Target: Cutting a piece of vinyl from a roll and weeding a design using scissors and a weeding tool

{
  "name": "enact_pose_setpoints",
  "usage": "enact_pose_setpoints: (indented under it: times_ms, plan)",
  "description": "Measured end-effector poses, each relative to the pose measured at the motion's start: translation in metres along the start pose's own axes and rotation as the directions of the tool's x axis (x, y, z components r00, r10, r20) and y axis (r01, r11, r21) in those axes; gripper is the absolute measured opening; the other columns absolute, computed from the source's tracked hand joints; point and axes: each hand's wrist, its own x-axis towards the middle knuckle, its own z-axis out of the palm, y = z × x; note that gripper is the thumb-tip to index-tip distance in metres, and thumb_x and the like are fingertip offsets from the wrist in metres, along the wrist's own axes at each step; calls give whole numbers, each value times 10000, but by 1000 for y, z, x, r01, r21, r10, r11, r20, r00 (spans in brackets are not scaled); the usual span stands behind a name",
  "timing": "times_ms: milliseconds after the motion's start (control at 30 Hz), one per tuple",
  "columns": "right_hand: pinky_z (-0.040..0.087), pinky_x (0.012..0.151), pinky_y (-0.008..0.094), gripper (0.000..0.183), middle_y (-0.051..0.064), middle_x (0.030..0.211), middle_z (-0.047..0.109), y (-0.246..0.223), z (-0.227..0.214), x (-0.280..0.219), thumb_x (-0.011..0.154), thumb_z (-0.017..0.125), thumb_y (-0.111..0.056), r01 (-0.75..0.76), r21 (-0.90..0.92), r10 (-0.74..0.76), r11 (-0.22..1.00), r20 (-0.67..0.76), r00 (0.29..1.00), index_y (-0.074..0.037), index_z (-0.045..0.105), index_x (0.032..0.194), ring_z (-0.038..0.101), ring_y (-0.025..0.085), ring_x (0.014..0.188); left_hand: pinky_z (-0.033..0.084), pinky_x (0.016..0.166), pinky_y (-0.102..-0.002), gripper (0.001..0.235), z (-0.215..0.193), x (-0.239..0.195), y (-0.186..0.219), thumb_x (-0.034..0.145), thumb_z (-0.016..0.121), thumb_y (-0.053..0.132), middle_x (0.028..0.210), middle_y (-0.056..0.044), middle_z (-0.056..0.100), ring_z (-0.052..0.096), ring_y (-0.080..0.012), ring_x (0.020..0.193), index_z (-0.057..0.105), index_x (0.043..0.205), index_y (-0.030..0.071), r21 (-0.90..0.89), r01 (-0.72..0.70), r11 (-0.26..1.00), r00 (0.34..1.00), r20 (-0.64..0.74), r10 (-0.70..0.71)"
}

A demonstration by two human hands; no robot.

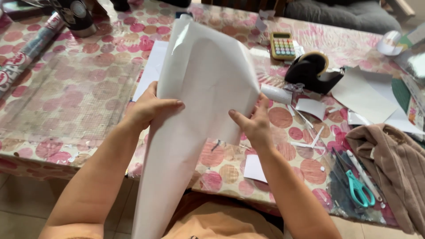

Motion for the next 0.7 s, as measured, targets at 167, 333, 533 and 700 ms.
enact_pose_setpoints:
  times_ms: [167,333,533,700]
  plan:
    - [630,683,430,1030,200,998,649,55,-16,24,799,876,-81,-209,-31,211,977,59,976,-68,212,1586,691,287,850,599,750,-556,995,-12,30,-48,607,997,195,1053,-204,653,702,-383,882,453,1434,98,215,91,972,993,-92,-73]
    - [634,765,413,1037,344,1262,627,28,-42,7,832,857,-136,-316,-176,343,932,155,926,-71,200,1631,721,337,985,590,750,-597,1013,-24,41,-74,617,983,191,1109,-219,648,704,-402,914,443,1472,136,283,217,934,970,-170,-174]
    - [591,829,336,183,86,1014,771,-29,-139,-75,897,836,-193,50,-644,-109,763,-52,993,-128,798,1064,743,226,950,591,698,-602,979,-41,44,-79,616,982,136,1050,-225,636,704,-431,849,453,1440,119,221,212,952,967,-187,-172]
    - [496,865,316,185,63,1017,740,-47,-243,-146,1064,744,-225,-249,-858,-191,449,-364,911,-93,784,1186,663,161,889,546,847,-434,795,-30,34,-55,643,875,293,1186,-122,697,664,-247,1033,553,1348,117,466,249,849,964,-203,-172]
